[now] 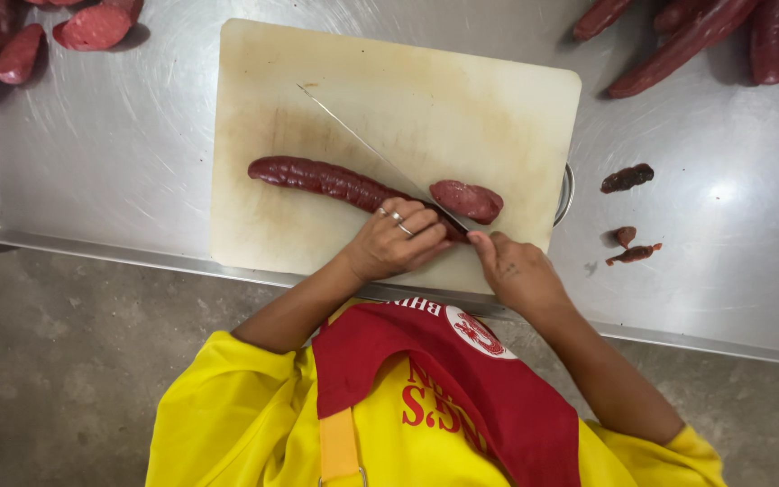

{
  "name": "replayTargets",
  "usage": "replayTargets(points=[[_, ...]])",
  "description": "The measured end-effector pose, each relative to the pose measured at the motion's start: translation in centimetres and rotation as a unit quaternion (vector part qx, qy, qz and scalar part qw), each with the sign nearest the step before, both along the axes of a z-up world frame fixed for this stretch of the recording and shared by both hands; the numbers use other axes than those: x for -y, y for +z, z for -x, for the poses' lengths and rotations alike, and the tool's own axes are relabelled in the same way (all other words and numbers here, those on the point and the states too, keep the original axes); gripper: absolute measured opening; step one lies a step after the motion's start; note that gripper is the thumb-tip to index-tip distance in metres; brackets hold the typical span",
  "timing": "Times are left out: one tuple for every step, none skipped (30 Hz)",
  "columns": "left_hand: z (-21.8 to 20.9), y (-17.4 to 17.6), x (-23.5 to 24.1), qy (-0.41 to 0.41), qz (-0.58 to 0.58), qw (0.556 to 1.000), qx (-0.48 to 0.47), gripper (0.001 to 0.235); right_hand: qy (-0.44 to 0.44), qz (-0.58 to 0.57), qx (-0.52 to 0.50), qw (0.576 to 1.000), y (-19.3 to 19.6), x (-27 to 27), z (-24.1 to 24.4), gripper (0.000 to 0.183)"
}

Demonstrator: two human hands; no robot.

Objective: The person slices sausages one by one on a cutting board using a knife, moving the sliced pieces into a pile to the side after finishing each one.

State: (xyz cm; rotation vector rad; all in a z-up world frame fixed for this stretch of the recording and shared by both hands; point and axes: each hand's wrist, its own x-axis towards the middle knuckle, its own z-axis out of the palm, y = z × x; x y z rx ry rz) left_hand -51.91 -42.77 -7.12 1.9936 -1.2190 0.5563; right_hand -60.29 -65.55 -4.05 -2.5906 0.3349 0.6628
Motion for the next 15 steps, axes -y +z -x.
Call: replayTargets(points=[[-0.4, 0.1, -0.5, 0.008, -0.013, 1.0, -0.006, 0.03, -0.001, 0.002, 0.004, 1.0, 0.6, 0.5, 0.4, 0.051], [-1.0, 0.1, -1.0, 0.007, -0.011, 1.0, -0.002, 0.03, 0.006, 0.004, -0.004, 1.0, 1.6, 1.5, 1.5, 0.053], [-1.3, 0.1, -1.5, 0.004, -0.012, 1.0, -0.004, 0.031, 0.018, 0.005, -0.016, 1.0, 2.6, 2.5, 3.1, 0.054], [-1.5, 0.0, -1.8, 0.0, -0.013, 1.0, -0.005, 0.032, 0.042, -0.019, 0.059, 0.997, 4.0, 3.4, 5.4, 0.055], [-1.4, 0.0, -1.9, 0.004, -0.012, 1.0, -0.006, 0.032, -0.032, 0.02, -0.086, 0.996, 5.3, 4.4, 6.9, 0.051], [-1.4, 0.0, -1.7, 0.011, -0.009, 1.0, -0.004, 0.033, -0.023, 0.042, -0.047, 0.998, 7.0, 4.8, 9.0, 0.05], [-1.4, -0.1, -1.5, 0.015, -0.007, 1.0, -0.001, 0.033, -0.017, 0.063, -0.006, 0.998, 8.1, 4.9, 10.6, 0.049], [-1.5, -0.1, -1.5, 0.017, -0.007, 1.0, 0.0, 0.033, -0.067, 0.081, -0.1, 0.989, 8.8, 5.4, 11.3, 0.044], [-1.4, -0.2, -1.5, 0.02, -0.005, 1.0, 0.0, 0.033, -0.12, 0.102, -0.194, 0.968, 9.3, 5.7, 11.8, 0.04], [-1.3, -0.4, -1.5, 0.023, -0.003, 1.0, 0.0, 0.033, -0.12, 0.102, -0.195, 0.968, 9.0, 5.6, 11.9, 0.04], [-1.4, -0.5, -1.5, 0.023, -0.002, 1.0, -0.001, 0.033, -0.104, 0.093, -0.158, 0.977, 8.4, 5.3, 11.8, 0.042], [-1.4, -0.7, -1.5, 0.019, 0.001, 1.0, -0.002, 0.033, -0.088, 0.085, -0.12, 0.985, 7.7, 5.0, 11.5, 0.045], [-1.3, -0.9, -1.7, 0.016, 0.002, 1.0, -0.004, 0.033, -0.023, 0.07, -0.072, 0.995, 5.9, 4.3, 10.3, 0.045], [-1.2, -1.1, -1.7, 0.015, 0.001, 1.0, -0.005, 0.033, 0.043, 0.054, -0.023, 0.997, 3.8, 3.5, 8.4, 0.045], [-1.2, -1.2, -1.7, 0.015, 0.003, 1.0, -0.006, 0.033, 0.07, 0.041, 0.028, 0.996, 1.7, 2.3, 6.0, 0.042]])
